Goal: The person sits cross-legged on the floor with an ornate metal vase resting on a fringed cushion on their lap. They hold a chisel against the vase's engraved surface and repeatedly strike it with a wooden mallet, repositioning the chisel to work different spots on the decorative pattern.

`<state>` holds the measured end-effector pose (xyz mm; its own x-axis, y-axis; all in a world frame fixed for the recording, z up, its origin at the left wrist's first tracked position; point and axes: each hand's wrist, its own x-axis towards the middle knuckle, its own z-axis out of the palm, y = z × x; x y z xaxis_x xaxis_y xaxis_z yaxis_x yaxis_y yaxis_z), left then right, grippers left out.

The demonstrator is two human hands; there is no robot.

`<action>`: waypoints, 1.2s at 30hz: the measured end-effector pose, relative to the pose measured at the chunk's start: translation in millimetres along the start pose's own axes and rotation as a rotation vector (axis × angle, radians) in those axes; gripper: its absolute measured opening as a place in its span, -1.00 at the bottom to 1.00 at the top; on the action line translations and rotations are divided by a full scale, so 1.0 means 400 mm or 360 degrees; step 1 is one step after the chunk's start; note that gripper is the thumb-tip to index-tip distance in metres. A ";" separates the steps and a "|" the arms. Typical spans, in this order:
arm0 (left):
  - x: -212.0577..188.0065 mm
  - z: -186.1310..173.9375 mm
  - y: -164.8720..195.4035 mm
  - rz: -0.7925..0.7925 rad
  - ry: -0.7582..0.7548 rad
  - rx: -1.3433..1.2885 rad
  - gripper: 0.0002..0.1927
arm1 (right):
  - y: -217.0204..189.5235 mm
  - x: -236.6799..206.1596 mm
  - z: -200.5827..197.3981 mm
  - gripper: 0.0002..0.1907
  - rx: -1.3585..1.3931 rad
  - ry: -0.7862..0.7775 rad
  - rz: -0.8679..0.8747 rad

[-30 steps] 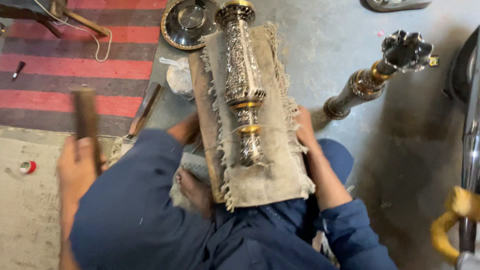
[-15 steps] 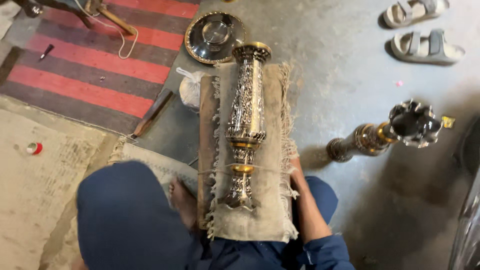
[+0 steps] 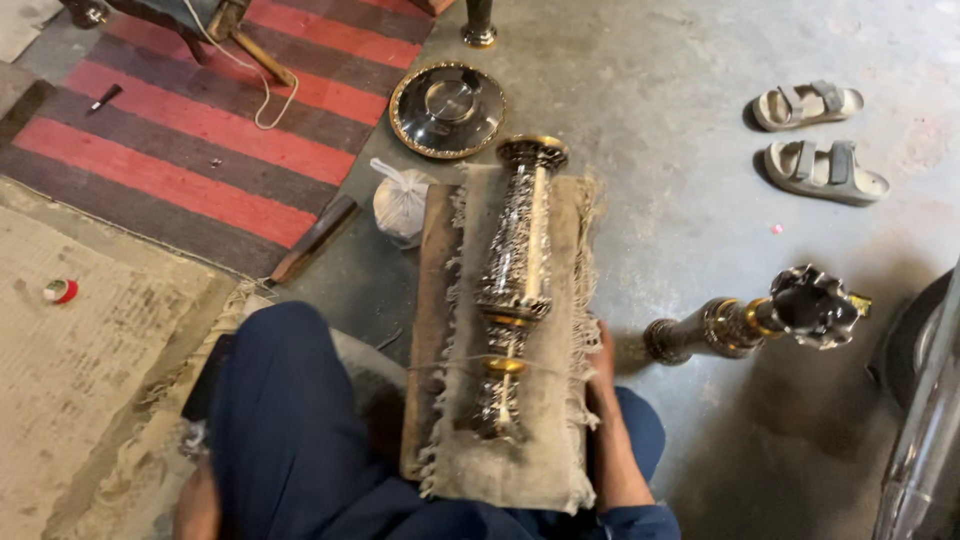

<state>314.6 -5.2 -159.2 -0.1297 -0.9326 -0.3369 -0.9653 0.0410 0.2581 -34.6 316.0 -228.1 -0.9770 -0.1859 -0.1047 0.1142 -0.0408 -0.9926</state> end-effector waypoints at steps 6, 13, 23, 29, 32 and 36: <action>0.045 0.081 -0.068 0.0352 0.0227 -0.0170 -0.26 | -0.010 -0.007 0.010 -0.07 -0.0156 0.0150 -0.0500; 0.160 0.059 0.016 0.0599 -0.0710 -0.0664 -0.42 | -0.081 -0.099 0.010 -0.68 -0.0011 0.0709 -0.0162; 0.306 0.052 0.122 0.0984 -0.0886 0.0092 -0.25 | -0.327 -0.113 0.225 -0.69 -0.0013 0.0314 -0.0318; 0.319 0.097 0.196 0.1278 -0.0976 -0.0701 -0.41 | -0.324 0.115 0.333 -0.59 -0.0287 0.0004 -0.0477; 0.312 0.075 0.322 0.1417 -0.1200 -0.1259 -0.56 | -0.306 0.152 0.350 -0.57 -0.0421 0.0018 -0.0498; 0.325 0.010 0.528 0.1991 -0.0832 -0.1047 -0.52 | -0.300 0.158 0.358 -0.51 -0.0604 0.0046 -0.0500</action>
<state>92.9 -116.4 -152.3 -0.9694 -0.1838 0.1626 0.0787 0.3946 0.9155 -84.3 168.4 -107.0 -0.9588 -0.1944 0.2070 -0.2554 0.2711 -0.9281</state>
